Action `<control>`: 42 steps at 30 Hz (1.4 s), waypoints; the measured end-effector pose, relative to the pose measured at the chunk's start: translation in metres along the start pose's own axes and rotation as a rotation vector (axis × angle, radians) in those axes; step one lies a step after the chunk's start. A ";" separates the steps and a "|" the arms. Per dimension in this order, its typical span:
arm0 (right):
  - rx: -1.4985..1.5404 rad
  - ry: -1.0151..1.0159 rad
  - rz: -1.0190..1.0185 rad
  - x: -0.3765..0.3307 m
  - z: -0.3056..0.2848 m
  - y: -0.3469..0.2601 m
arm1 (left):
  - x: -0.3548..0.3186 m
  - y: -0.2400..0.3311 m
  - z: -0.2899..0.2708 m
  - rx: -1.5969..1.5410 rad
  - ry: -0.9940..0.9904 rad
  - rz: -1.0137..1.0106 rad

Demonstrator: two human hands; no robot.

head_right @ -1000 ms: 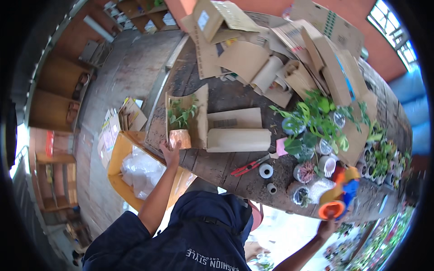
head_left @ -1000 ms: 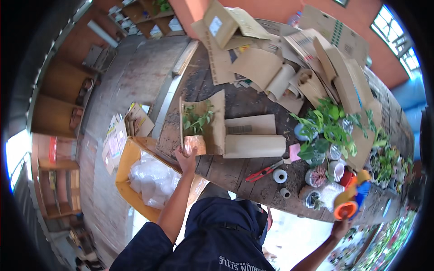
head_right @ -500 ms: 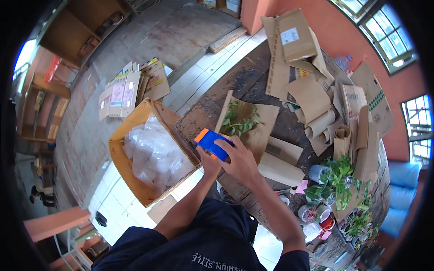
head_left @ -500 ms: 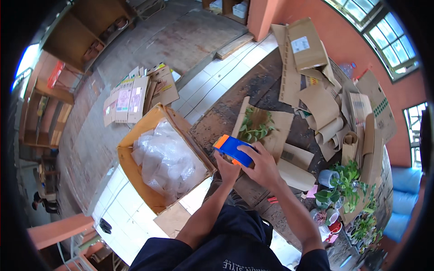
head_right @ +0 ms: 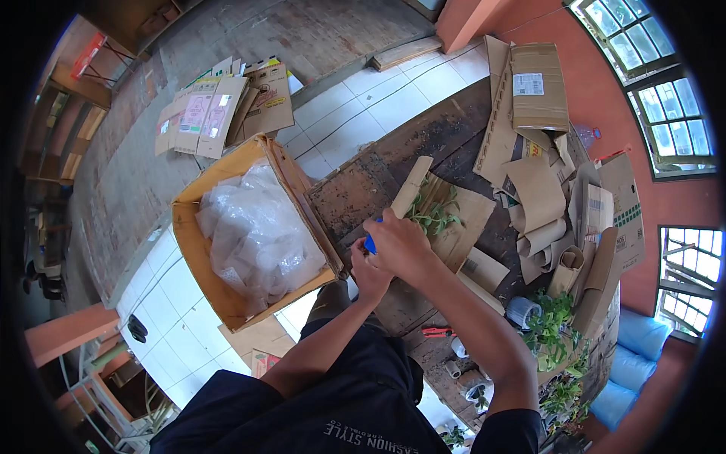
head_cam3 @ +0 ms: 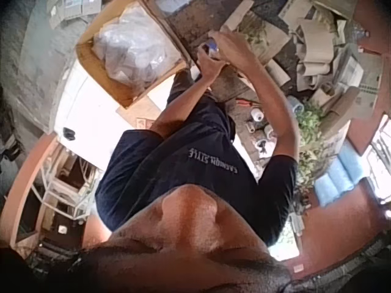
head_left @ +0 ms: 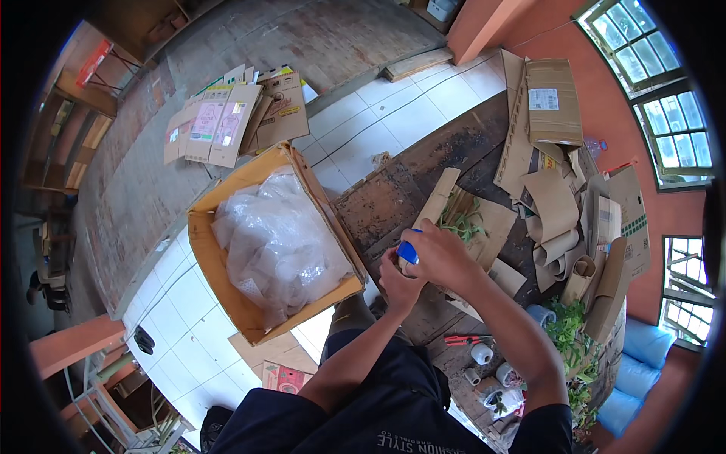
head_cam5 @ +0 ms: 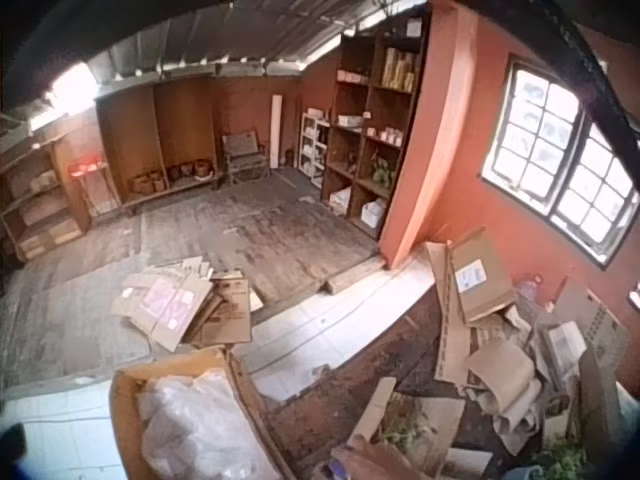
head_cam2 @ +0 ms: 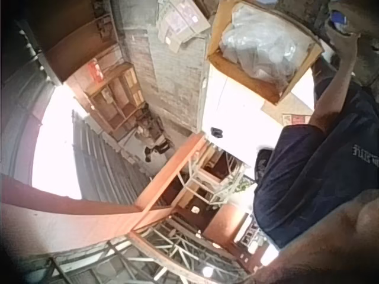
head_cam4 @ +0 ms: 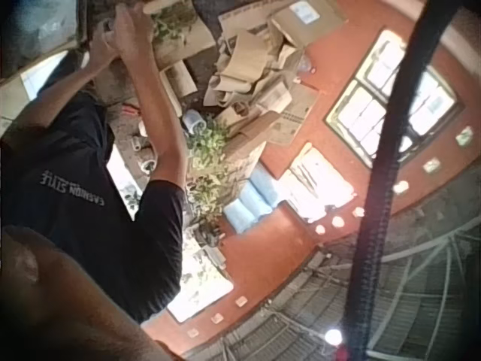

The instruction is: The person wraps a potted plant in cardboard and secures it with tape. They then wrap the cardboard bundle in bubble wrap and tape it. The person repeats the process with a second potted plant, wrapping it in cardboard and bubble wrap.

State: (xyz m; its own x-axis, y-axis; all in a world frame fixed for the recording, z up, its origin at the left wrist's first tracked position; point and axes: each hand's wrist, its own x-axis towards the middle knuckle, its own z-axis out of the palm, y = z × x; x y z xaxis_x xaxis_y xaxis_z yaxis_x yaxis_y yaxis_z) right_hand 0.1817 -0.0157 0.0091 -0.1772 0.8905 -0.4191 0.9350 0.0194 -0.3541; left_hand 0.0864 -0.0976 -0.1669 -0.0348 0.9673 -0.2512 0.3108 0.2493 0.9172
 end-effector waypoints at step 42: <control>0.254 0.146 0.109 -0.178 0.070 0.128 | 0.015 0.019 -0.019 0.141 -0.128 0.333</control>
State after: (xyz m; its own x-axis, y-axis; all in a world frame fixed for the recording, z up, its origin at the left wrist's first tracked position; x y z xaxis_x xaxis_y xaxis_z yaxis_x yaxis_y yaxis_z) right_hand 0.3109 -0.2040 -0.0203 -0.0168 0.9374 -0.3479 0.8359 -0.1778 -0.5193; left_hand 0.0736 -0.0772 -0.1469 0.2062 0.9785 0.0091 0.4133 -0.0955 0.9056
